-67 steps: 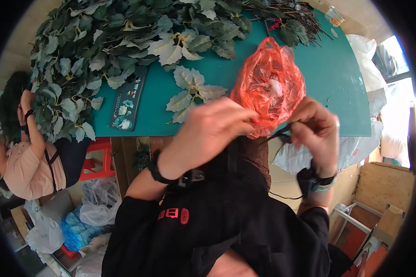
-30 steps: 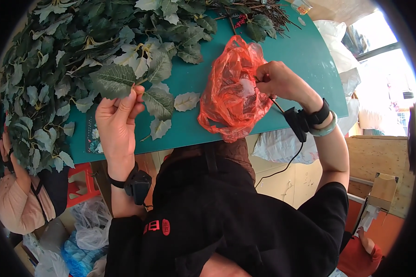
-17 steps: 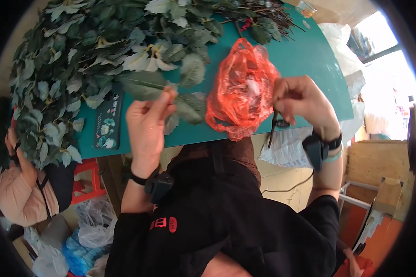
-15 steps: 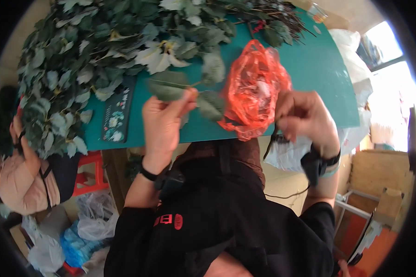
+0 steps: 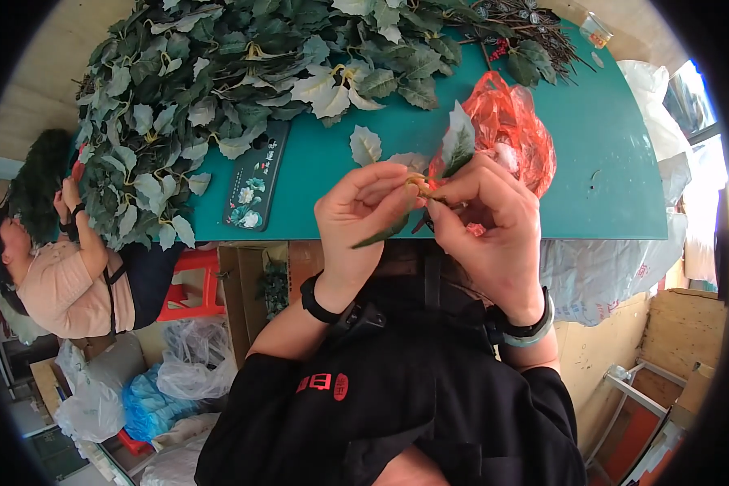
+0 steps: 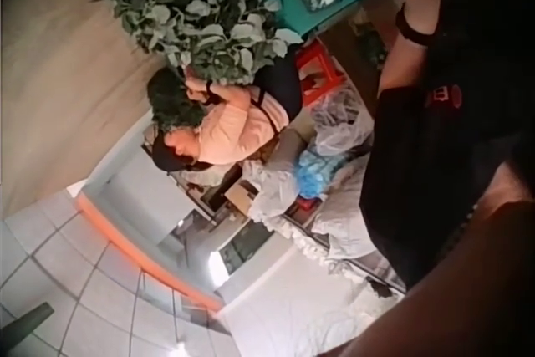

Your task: The person picks up a stem and a leaf, attaches the leaf to the stem, and then adds a second leaf to the same stem. This process of assembling branches is repeated multiple times throughout the video.

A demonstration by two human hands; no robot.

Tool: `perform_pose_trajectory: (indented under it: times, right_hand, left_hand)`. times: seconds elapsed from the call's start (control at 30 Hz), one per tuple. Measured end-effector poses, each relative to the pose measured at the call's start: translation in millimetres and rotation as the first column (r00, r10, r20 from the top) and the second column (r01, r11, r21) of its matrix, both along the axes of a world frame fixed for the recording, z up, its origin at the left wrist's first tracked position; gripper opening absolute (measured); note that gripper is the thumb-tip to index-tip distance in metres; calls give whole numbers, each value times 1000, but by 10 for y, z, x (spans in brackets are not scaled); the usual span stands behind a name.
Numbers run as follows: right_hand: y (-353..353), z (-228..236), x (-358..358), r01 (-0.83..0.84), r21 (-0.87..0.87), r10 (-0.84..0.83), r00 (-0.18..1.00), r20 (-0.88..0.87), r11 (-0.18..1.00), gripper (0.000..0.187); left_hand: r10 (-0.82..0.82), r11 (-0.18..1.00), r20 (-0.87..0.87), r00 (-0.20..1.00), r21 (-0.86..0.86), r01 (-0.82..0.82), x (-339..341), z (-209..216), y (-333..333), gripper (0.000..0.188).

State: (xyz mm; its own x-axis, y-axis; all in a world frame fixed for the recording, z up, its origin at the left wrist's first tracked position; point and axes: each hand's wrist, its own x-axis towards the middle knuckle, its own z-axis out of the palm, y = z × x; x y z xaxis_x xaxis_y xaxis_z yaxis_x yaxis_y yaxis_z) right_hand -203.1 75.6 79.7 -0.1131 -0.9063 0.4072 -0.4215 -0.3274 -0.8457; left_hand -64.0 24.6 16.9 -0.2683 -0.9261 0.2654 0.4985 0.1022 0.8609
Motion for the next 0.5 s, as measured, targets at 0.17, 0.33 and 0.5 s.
perform_pose_trajectory:
  times: [0.17,0.33,0.5]
  right_hand:
    - [-11,-19,24,23,10,-23,999,-27,1000,10]
    - [-40,-20,34,13,14,-11,995,-97,1000,10]
    - [-71,-32,68,15,37,-12,994,-104,999,11]
  left_hand:
    - [93,989,114,989,-129,-78,-5,8,54,25]
    - [87,988,118,989,-140,-70,26,3,33,26]
    - [109,980,131,985,-182,-84,52,-37,20,27]
